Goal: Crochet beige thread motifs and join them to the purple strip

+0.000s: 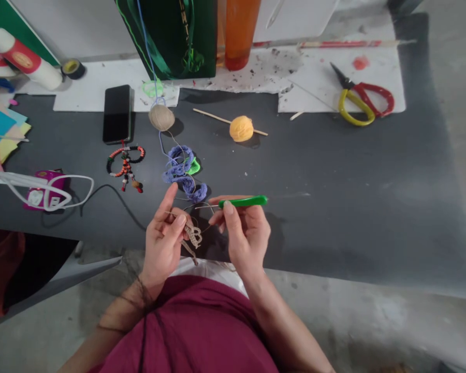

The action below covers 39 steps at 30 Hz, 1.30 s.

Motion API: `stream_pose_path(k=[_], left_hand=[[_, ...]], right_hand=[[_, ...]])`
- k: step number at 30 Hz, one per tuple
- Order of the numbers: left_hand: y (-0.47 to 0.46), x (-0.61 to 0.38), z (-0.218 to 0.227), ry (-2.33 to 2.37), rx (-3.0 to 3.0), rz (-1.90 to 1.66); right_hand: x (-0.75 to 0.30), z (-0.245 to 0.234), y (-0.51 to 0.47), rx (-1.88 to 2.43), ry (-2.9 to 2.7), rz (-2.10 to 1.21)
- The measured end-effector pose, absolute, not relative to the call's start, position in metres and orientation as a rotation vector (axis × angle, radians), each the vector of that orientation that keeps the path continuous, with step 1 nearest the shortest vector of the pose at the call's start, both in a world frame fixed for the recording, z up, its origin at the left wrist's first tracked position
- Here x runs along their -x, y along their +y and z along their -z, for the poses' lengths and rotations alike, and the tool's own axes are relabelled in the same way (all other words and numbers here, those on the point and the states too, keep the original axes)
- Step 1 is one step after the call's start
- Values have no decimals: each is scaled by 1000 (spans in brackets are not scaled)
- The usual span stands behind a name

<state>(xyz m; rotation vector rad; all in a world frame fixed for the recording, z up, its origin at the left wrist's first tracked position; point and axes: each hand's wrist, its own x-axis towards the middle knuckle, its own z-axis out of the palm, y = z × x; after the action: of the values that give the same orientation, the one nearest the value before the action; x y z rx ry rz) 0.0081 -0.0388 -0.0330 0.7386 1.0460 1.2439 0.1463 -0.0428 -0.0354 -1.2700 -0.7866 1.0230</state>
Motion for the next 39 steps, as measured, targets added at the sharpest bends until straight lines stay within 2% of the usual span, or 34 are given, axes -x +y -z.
stream_pose_path(k=[3,5,12,15,29,39], left_hand=[[-38,-7,32,1068,-714,-1268],[-38,-7,31,1098,-708,-1295],[-40,-9,28,1167,-768,-1457],[-40,-10,27,1164,-820,-1514],[-36,-6,33,1320,-1021,-1583],[-31,-4,31,1287,-810,-1546]], right_hand=[[-150,29,-46,1327,-958,-848],[-152,28,-48,1340,-1045,-883],[-140,28,-53,1106,-757,-1519],[-131,27,-57,1145,-692,-1635],[-138,46,-61,1260,-829,-1625],[-143,46,-62,1213,-809,-1654]])
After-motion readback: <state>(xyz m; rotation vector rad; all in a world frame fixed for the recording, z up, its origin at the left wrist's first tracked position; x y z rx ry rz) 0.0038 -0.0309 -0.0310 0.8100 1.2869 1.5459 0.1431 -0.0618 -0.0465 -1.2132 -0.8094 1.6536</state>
